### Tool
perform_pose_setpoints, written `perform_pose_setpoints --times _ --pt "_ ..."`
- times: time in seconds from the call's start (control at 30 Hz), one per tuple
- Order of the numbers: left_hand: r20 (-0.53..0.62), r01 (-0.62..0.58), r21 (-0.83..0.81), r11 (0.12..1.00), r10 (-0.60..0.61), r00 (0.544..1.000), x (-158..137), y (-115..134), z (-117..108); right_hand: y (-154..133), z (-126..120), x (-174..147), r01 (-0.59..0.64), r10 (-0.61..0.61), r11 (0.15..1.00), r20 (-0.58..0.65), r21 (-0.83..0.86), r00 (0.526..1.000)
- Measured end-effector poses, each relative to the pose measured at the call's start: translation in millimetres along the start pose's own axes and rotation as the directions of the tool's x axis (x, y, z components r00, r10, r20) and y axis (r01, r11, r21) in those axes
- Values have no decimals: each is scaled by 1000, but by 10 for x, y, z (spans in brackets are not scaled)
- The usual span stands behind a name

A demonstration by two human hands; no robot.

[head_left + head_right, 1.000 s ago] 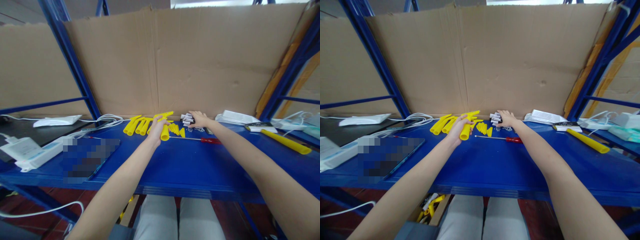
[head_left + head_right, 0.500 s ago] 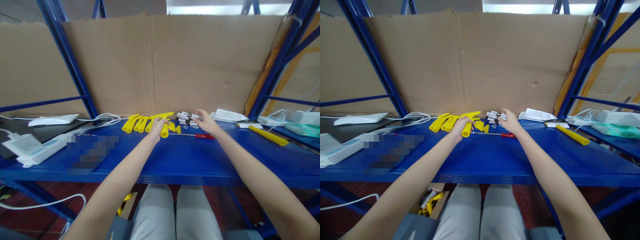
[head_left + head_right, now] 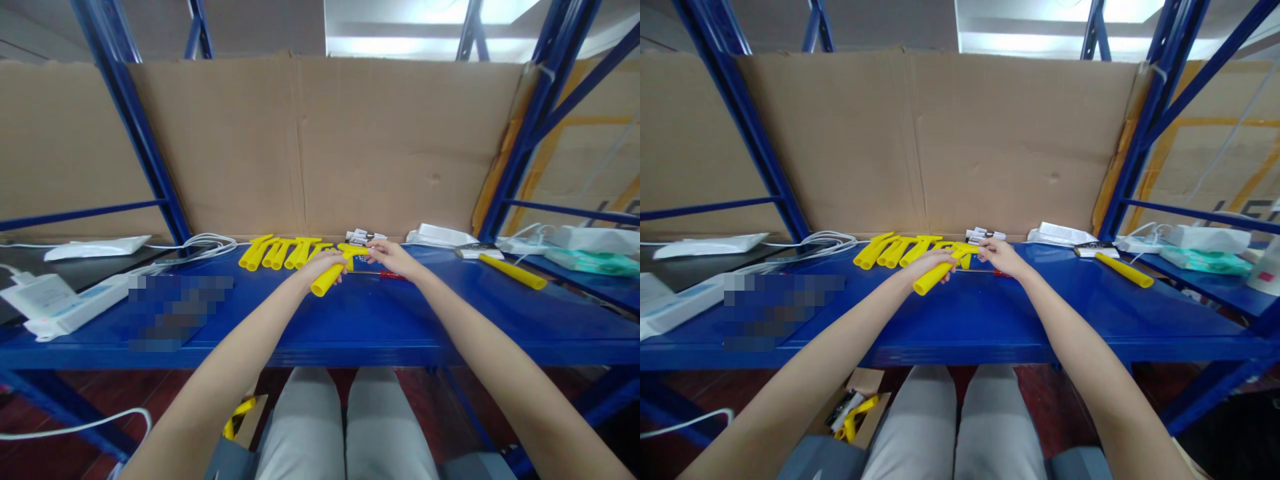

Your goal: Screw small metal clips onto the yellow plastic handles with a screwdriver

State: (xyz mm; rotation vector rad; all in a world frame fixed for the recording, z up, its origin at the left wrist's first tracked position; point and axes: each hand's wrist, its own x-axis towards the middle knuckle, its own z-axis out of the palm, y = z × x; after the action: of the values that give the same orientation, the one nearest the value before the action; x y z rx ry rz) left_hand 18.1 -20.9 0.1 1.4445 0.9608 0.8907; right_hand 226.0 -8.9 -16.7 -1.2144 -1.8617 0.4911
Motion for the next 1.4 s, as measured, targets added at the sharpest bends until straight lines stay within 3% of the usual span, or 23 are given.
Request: perform_pose_setpoints --times 0.33,0.53,0.63,0.77,0.9,1.0,1.1,1.23,1.4 --pt "8 -11 125 992 10 1000 -67 -8 50 -75 67 -12 -46 78 968 -120 246 990" --pt "20 -87 274 958 85 996 -63 -53 49 -143 119 -40 38 -6 949 -102 312 995" --pt "5 -95 442 892 104 995 -26 -68 24 -168 150 -52 83 -63 940 -70 331 996" --pt "-20 -161 684 711 239 971 4 -74 9 -211 147 -73 104 -107 929 -12 355 994" --pt "-20 -182 742 645 292 956 -2 -76 16 -212 86 -69 89 -89 939 -15 332 996" --pt "-23 -191 745 639 310 950 -15 -78 20 -157 2 -50 74 -67 975 -40 210 997" --pt "-22 -193 748 635 315 949 -30 -65 13 -92 -112 -55 58 -65 990 -51 -128 997" --pt "-39 -128 674 728 207 978 -56 3 -66 -56 -235 -105 17 64 856 138 -517 988" --pt "147 -114 433 894 55 988 -11 129 -348 -47 -246 -136 43 193 777 303 -628 933"
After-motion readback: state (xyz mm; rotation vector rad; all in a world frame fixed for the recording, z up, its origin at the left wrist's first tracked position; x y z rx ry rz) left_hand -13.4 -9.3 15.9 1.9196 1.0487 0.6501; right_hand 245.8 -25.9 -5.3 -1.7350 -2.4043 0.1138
